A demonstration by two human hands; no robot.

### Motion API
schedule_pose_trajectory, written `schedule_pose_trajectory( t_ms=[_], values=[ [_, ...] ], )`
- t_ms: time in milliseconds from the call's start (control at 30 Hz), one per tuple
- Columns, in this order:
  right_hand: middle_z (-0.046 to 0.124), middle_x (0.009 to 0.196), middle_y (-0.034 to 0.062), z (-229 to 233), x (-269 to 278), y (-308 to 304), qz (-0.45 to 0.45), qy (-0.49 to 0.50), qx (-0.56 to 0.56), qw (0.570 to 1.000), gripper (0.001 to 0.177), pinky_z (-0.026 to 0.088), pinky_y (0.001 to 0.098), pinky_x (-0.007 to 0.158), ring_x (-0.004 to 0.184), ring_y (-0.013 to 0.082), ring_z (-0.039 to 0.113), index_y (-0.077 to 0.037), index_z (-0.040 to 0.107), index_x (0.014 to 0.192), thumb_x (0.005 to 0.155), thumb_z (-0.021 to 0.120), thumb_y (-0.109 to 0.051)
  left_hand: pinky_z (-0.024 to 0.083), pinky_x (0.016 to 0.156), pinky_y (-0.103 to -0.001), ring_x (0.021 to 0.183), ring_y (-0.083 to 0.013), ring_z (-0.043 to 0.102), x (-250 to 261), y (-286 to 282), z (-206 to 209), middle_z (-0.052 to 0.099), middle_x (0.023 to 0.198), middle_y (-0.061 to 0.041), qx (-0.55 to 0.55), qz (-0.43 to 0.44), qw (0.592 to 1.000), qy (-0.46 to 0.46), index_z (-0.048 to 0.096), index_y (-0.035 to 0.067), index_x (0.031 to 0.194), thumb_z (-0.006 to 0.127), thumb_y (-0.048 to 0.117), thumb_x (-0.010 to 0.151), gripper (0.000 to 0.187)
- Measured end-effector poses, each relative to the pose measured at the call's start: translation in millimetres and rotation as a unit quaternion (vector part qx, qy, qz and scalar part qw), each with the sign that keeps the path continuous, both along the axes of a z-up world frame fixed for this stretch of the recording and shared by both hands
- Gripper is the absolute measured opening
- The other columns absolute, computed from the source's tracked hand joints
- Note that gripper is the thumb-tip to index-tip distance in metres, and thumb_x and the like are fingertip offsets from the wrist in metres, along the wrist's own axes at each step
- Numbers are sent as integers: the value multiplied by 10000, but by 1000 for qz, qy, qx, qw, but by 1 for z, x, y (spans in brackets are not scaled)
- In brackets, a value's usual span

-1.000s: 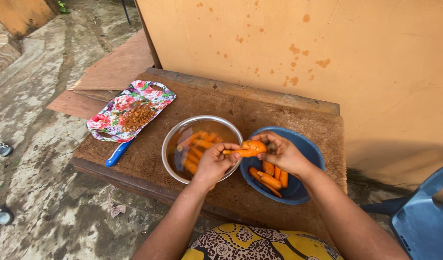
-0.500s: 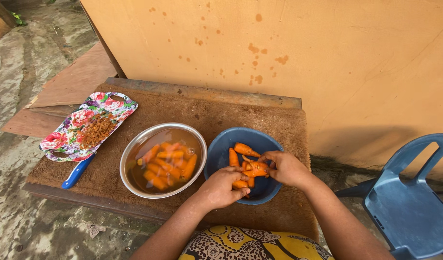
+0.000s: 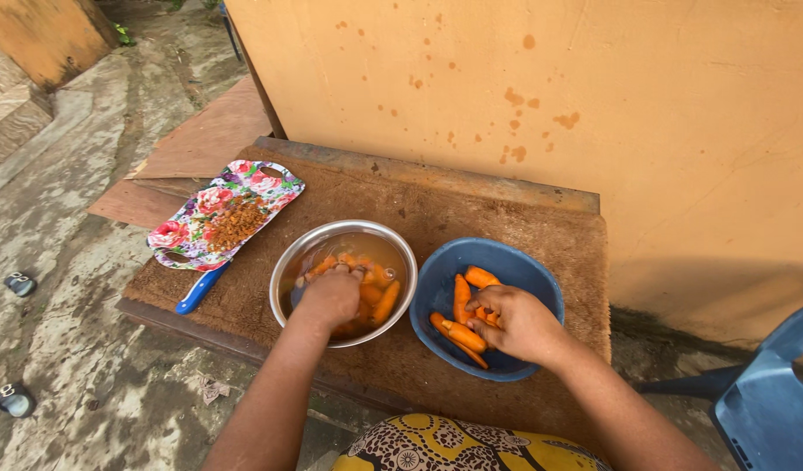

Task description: The person washes carrots by hand in a metal bowl of water, snaps off the ends, and transfers the cleaned carrots into a blue plastic bowl.

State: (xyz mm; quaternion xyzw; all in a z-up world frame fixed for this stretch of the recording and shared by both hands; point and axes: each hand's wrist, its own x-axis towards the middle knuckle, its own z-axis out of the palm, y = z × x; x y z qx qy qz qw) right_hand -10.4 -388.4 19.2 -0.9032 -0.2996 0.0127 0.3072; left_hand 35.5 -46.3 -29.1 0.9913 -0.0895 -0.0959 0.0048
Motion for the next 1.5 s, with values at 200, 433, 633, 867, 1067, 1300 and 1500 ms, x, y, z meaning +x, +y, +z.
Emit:
schedule_pose_trajectory(
  t_ms=[200, 433, 633, 867, 1067, 1300, 1500],
  values=[
    [763, 953, 93, 10, -9, 38, 61, -1, 12, 998, 199, 569, 395, 840, 930, 287, 718, -84, 759, 972, 821, 785, -211, 471, 1089, -477, 1278, -341, 595, -23, 1, 10, 625, 1328, -200, -14, 36, 999, -10, 648, 40, 1233, 432, 128, 991, 336],
    [739, 939, 75, 24, -9, 85, 73, 49, -52, 995, 184, 554, 393, 825, 891, 272, 708, -103, 756, 974, 844, 779, -231, 396, 1069, -528, 1277, -394, 533, -28, 11, 15, 555, 1376, -244, -70, -62, 995, 30, 608, 43, 1234, 582, -65, 753, 495],
    [583, 1275, 180, 4, 13, 135, 51, 32, 130, 990, 606, 579, 381, 914, 1010, 285, 678, -86, 579, 1353, 782, 776, -146, 502, 1005, -464, 1121, -348, 656, -40, 28, 29, 675, 1210, -190, -238, -25, 969, 55, 550, 59, 1250, 650, 208, 946, 353],
    [622, 1206, 233, -26, 36, 189, 109, -110, 37, 987, 643, 488, 460, 1068, 1186, 364, 630, 41, 430, 1456, 852, 647, 12, 509, 846, -498, 941, -385, 675, -45, 50, 39, 716, 967, -162, -269, -50, 955, -114, 644, 55, 937, 676, 389, 943, 336],
    [699, 983, 173, -24, 38, 208, 90, 30, -133, 987, 328, 593, 457, 803, 873, 337, 709, -72, 557, 1221, 949, 639, -236, 519, 770, -475, 827, -367, 670, -43, 65, 34, 671, 805, -179, -294, 25, 947, -130, 635, 31, 776, 691, 523, 906, 512],
    [666, 798, 114, -75, 65, 193, 60, 290, 125, 947, 449, 539, 331, 716, 715, 181, 648, -57, 652, 1023, 1083, 513, -479, 530, 732, -400, 762, -225, 651, -32, 77, 3, 659, 823, -118, -538, 19, 831, -141, 609, 32, 960, 557, 441, 1049, 422],
    [635, 999, 58, -52, 61, 195, 116, 456, 446, 762, 225, 534, 306, 780, 878, 149, 640, -107, 510, 1159, 1021, 579, -270, 466, 699, -256, 793, -118, 602, -19, 63, -21, 681, 978, -11, -761, 127, 637, 11, 635, 97, 1127, 628, 321, 990, 263]
  ],
)
